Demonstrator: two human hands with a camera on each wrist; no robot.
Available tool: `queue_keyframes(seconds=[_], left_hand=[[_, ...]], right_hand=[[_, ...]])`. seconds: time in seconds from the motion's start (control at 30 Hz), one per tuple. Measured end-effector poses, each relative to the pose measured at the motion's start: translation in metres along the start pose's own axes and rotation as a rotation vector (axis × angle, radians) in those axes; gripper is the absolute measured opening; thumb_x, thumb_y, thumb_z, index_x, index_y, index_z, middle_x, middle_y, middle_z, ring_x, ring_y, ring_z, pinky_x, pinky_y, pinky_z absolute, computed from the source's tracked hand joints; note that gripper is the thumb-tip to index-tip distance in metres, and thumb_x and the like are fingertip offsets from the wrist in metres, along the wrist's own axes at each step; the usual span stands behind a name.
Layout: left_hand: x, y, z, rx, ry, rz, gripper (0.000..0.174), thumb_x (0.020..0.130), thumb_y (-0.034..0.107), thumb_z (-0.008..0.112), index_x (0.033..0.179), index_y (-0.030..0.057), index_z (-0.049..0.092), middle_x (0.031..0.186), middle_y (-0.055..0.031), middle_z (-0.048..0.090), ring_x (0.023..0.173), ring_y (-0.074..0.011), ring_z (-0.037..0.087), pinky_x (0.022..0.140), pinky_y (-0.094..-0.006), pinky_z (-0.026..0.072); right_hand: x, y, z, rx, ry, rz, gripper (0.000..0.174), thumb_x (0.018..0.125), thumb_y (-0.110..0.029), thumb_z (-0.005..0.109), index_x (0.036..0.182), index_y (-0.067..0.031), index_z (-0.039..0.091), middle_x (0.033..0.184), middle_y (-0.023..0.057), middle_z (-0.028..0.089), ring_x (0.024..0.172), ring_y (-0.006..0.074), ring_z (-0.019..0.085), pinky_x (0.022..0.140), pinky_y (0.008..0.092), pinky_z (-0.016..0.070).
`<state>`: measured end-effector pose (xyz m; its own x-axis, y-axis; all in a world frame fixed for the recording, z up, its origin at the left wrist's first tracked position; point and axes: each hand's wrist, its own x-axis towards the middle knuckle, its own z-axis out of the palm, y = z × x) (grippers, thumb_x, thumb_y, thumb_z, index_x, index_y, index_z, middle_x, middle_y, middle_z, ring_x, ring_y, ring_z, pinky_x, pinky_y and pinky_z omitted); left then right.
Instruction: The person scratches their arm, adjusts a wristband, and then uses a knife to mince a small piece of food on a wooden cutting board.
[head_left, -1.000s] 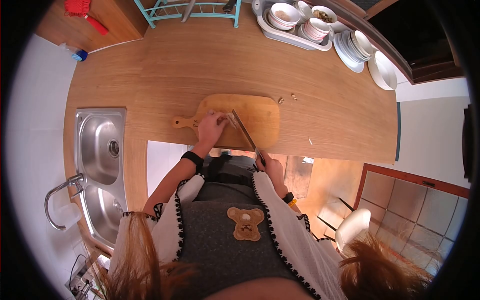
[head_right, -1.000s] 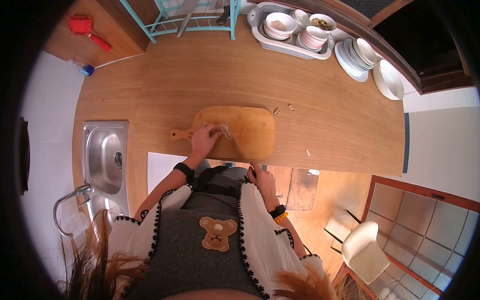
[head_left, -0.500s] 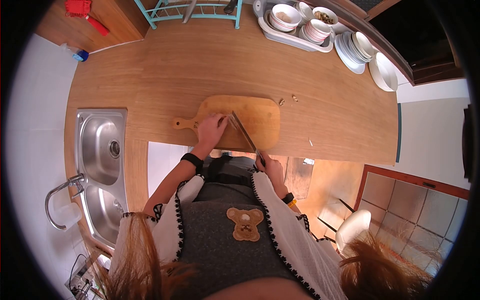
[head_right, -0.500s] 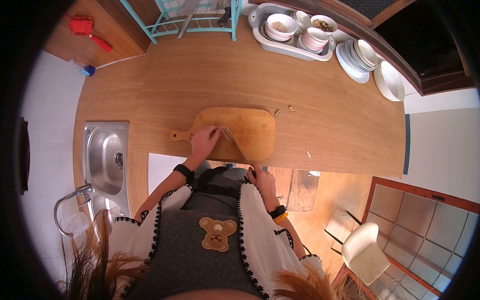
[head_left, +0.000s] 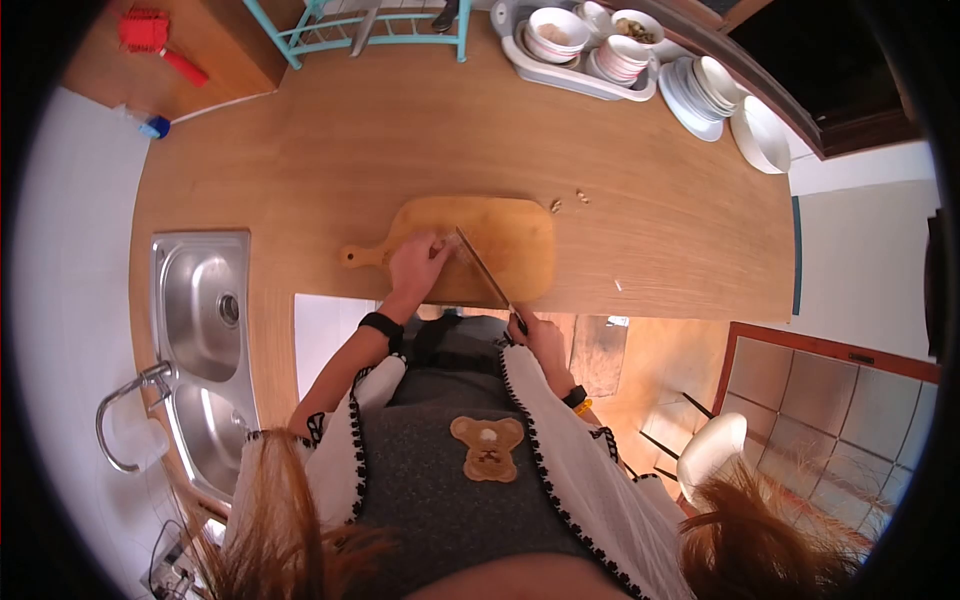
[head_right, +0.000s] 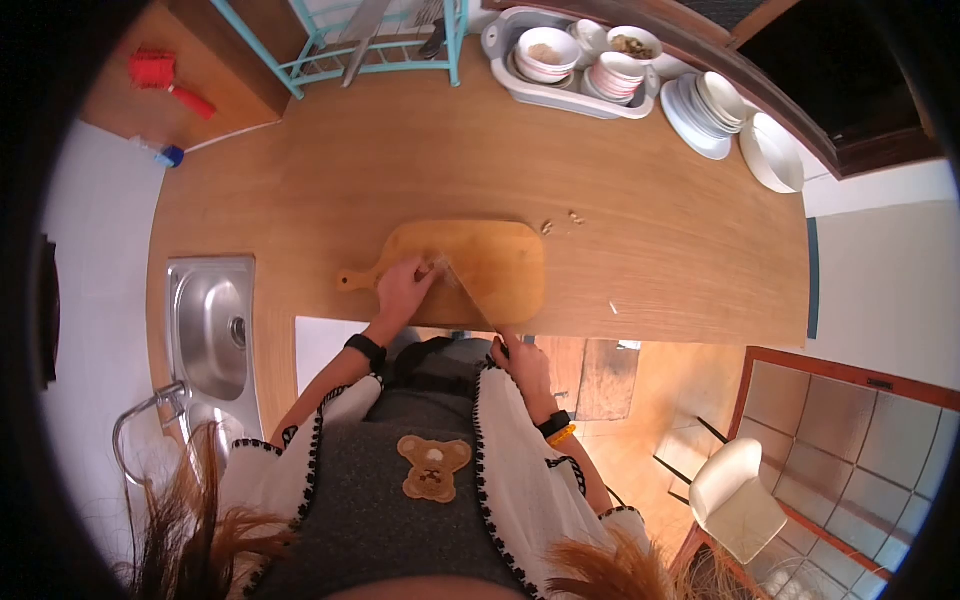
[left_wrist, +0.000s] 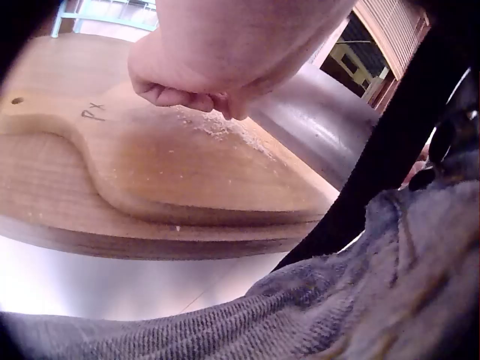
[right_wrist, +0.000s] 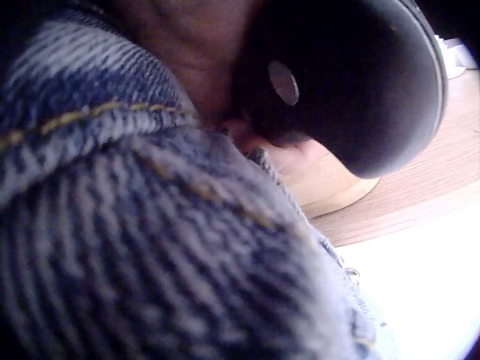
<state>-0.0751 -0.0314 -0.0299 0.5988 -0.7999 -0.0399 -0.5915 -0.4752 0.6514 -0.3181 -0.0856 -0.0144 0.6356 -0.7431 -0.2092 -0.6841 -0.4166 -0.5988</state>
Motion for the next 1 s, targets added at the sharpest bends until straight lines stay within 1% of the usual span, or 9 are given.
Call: queue_keyframes(seconds=[0.07, 0.17, 0.23, 0.37, 0.57, 0.67, 0.77, 0.87, 1.0], left_hand=[[0.006, 0.005, 0.0, 0.044, -0.014, 0.027, 0.024, 0.081, 0.028, 0.064, 0.072, 0.0063, 0.056, 0.074, -0.0084, 0.058, 0.073, -0.0286, 0.058, 0.061, -0.0385, 0.0445], [0.004, 0.011, 0.001, 0.061, -0.048, -0.037, 0.022, 0.082, 0.027, 0.063, 0.075, 0.0065, 0.059, 0.075, -0.0094, 0.059, 0.073, -0.0296, 0.058, 0.062, -0.0376, 0.0451], [0.003, 0.013, 0.001, -0.183, 0.077, 0.022, 0.02, 0.086, 0.026, 0.06, 0.082, 0.0065, 0.061, 0.079, -0.0114, 0.06, 0.074, -0.0308, 0.059, 0.063, -0.0365, 0.0459], [-0.001, -0.001, 0.007, -0.027, 0.044, 0.122, 0.021, 0.085, 0.027, 0.06, 0.086, 0.0065, 0.062, 0.081, -0.0114, 0.064, 0.075, -0.0316, 0.061, 0.063, -0.0397, 0.0469], [0.0, 0.018, -0.008, 0.033, -0.155, -0.061, 0.024, 0.085, 0.032, 0.059, 0.086, 0.0074, 0.062, 0.082, -0.0118, 0.064, 0.073, -0.0315, 0.061, 0.062, -0.0398, 0.0474], [-0.002, 0.017, 0.001, -0.104, 0.017, 0.037, 0.023, 0.086, 0.031, 0.058, 0.086, 0.009, 0.062, 0.077, -0.0113, 0.064, 0.073, -0.0303, 0.062, 0.061, -0.0392, 0.0474], [-0.003, 0.011, 0.008, -0.109, 0.055, 0.035, 0.023, 0.087, 0.032, 0.056, 0.085, 0.01, 0.063, 0.074, -0.0108, 0.063, 0.072, -0.0297, 0.062, 0.061, -0.0394, 0.0471], [-0.004, 0.013, -0.001, -0.018, -0.054, 0.024, 0.02, 0.087, 0.03, 0.056, 0.087, 0.0105, 0.062, 0.074, -0.0114, 0.063, 0.072, -0.0305, 0.062, 0.061, -0.0405, 0.0469], [-0.002, 0.009, 0.001, 0.013, -0.065, -0.01, 0.018, 0.086, 0.027, 0.057, 0.088, 0.0098, 0.061, 0.075, -0.0121, 0.063, 0.073, -0.0325, 0.061, 0.061, -0.0416, 0.0467]], right_hand=[[0.002, 0.005, 0.002, -0.034, 0.022, 0.026, 0.026, 0.086, -0.027, 0.056, 0.109, -0.0168, 0.058, 0.062, 0.0202, 0.059, 0.059, 0.0385, 0.06, 0.053, 0.0469, 0.0464], [0.002, 0.009, 0.003, -0.011, 0.066, 0.031, 0.024, 0.085, -0.027, 0.057, 0.107, -0.0158, 0.058, 0.059, 0.0159, 0.059, 0.054, 0.0352, 0.06, 0.049, 0.0438, 0.0474], [0.003, 0.01, 0.005, -0.007, 0.097, 0.026, 0.024, 0.085, -0.026, 0.057, 0.106, -0.0156, 0.059, 0.057, 0.0149, 0.059, 0.053, 0.0341, 0.06, 0.049, 0.043, 0.0475], [0.003, 0.014, 0.007, -0.021, 0.101, -0.009, 0.023, 0.084, -0.025, 0.058, 0.105, -0.0158, 0.059, 0.055, 0.0135, 0.058, 0.052, 0.0327, 0.061, 0.048, 0.0418, 0.0475], [0.004, 0.012, 0.007, -0.022, 0.127, -0.03, 0.022, 0.084, -0.025, 0.056, 0.103, -0.0158, 0.06, 0.053, 0.0152, 0.056, 0.05, 0.034, 0.059, 0.046, 0.0449, 0.0468], [0.003, 0.013, 0.009, -0.02, 0.134, -0.036, 0.022, 0.084, -0.026, 0.055, 0.104, -0.016, 0.06, 0.054, 0.0154, 0.057, 0.051, 0.0338, 0.059, 0.047, 0.0448, 0.0475], [0.003, 0.014, 0.009, -0.075, 0.111, -0.025, 0.023, 0.085, -0.027, 0.055, 0.104, -0.0167, 0.06, 0.055, 0.0152, 0.058, 0.052, 0.0339, 0.06, 0.048, 0.0445, 0.0483], [0.002, 0.011, 0.008, -0.094, 0.107, 0.012, 0.023, 0.084, -0.028, 0.055, 0.104, -0.0173, 0.061, 0.056, 0.0147, 0.059, 0.053, 0.034, 0.06, 0.048, 0.0446, 0.0488], [0.003, 0.012, 0.009, -0.073, 0.102, 0.012, 0.023, 0.084, -0.029, 0.056, 0.103, -0.0173, 0.061, 0.057, 0.0147, 0.059, 0.053, 0.0341, 0.06, 0.048, 0.0451, 0.0488]])
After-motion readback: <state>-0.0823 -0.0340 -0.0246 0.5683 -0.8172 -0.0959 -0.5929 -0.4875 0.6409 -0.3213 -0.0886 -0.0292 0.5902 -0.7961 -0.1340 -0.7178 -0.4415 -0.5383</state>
